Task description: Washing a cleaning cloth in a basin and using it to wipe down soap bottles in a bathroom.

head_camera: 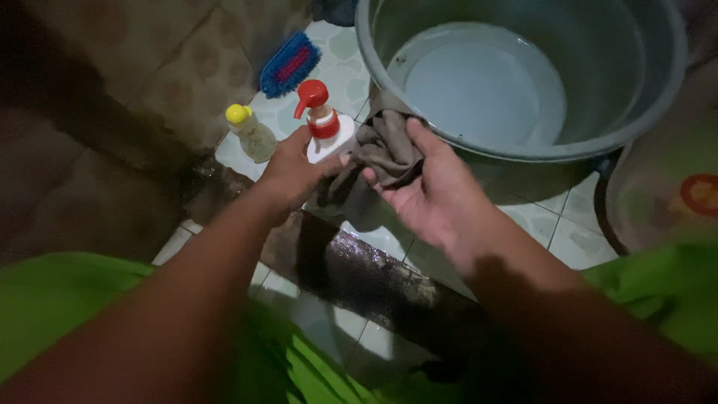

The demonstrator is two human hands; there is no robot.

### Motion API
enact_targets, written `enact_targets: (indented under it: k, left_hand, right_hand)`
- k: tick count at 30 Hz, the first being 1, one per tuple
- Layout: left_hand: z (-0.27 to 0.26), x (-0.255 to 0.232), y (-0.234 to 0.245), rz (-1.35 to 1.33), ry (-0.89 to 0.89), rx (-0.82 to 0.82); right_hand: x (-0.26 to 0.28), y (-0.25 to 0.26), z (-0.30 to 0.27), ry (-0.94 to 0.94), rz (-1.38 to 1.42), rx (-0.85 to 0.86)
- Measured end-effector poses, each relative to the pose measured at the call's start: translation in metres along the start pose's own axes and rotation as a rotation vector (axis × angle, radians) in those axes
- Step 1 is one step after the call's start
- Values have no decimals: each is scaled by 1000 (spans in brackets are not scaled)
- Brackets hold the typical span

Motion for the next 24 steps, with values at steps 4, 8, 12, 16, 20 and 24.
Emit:
enact_targets:
  k: [4,8,12,16,20,24]
  left_hand:
    - [-6,-4,6,194,159,-6]
    - [-15,-3,6,118,191,-96]
    - [-28,-22,17,-93,243,-158]
    - [-23,-44,19,-403,254,-219]
    - [-24,-72,24,-566,204,-213]
    - [-20,-68,24,-378,160,-279]
  right_hand:
    - [-9,3,2,20,-54,81]
    - [-9,2,2,19,-125,79]
    - [8,-17,0,51,-164,90]
    - [31,-52,-23,231,-180,136]
    - [35,-78,-29,415,-258,283]
    - [36,-95,-42,678,-656,228]
Point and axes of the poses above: each hand's wrist, its own z-axis towards the middle knuckle, its own y-axis out of the back of the hand, x = y × z, the point moved 3 cm from there along z, towards the middle knuckle, and after that the axes turned 2 degrees about y, right-handed, at the moved point
